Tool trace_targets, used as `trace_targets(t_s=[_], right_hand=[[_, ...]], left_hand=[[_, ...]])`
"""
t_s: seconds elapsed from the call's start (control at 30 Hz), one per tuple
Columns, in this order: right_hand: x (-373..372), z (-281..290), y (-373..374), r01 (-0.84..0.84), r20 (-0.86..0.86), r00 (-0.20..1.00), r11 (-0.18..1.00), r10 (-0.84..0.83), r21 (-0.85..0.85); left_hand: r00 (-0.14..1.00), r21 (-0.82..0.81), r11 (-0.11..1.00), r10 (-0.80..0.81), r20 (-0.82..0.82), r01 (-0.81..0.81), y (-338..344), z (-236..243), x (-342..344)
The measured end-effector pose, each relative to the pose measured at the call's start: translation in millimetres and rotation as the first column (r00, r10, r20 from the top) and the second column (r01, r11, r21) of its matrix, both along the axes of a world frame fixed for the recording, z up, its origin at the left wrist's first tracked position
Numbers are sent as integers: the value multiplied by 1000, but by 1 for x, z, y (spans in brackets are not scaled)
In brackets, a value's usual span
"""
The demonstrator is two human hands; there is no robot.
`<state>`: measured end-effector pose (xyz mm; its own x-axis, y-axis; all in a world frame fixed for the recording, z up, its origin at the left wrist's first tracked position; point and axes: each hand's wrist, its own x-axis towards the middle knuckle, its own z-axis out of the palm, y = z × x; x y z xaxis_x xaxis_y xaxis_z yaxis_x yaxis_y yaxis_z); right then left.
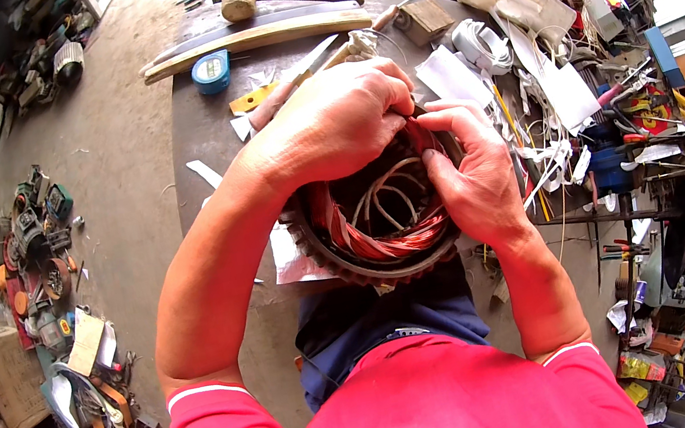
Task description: The person works on a cylindrical electrical component with copper windings, pulling out and separating red wires by hand. They use pliers to cut the wires and a wooden mallet to tap the component, likely to adjust or secure the internal windings.
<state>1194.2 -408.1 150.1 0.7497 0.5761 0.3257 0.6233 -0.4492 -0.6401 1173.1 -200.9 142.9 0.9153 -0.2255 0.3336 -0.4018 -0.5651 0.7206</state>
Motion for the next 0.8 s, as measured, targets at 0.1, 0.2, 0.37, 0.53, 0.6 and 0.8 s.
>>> trace_targets(t_s=[0.1,0.2,0.37,0.53,0.6,0.8], right_hand=[[-1,-3,1,8,6,1000,1000,-8,30],[0,-7,-2,15,-12,1000,997,-14,76],[6,-12,-1,-2,-15,1000,993,4,120],[6,-18,-4,19,-25,1000,972,-13,234],[2,-28,-9,82,-181,983,914,-9,398],[-25,-40,-43,114,-167,986,817,-22,566]], left_hand=[[1000,-12,1000,13,-3,-13,-1,-1,-4],[998,123,991,47,47,-52,-5,4,-8],[983,192,980,10,181,-45,-6,1,-7],[980,167,979,88,181,-119,-12,13,-18],[977,117,980,144,159,-163,-17,25,-33],[990,254,960,134,-40,-120,-34,43,-59]])
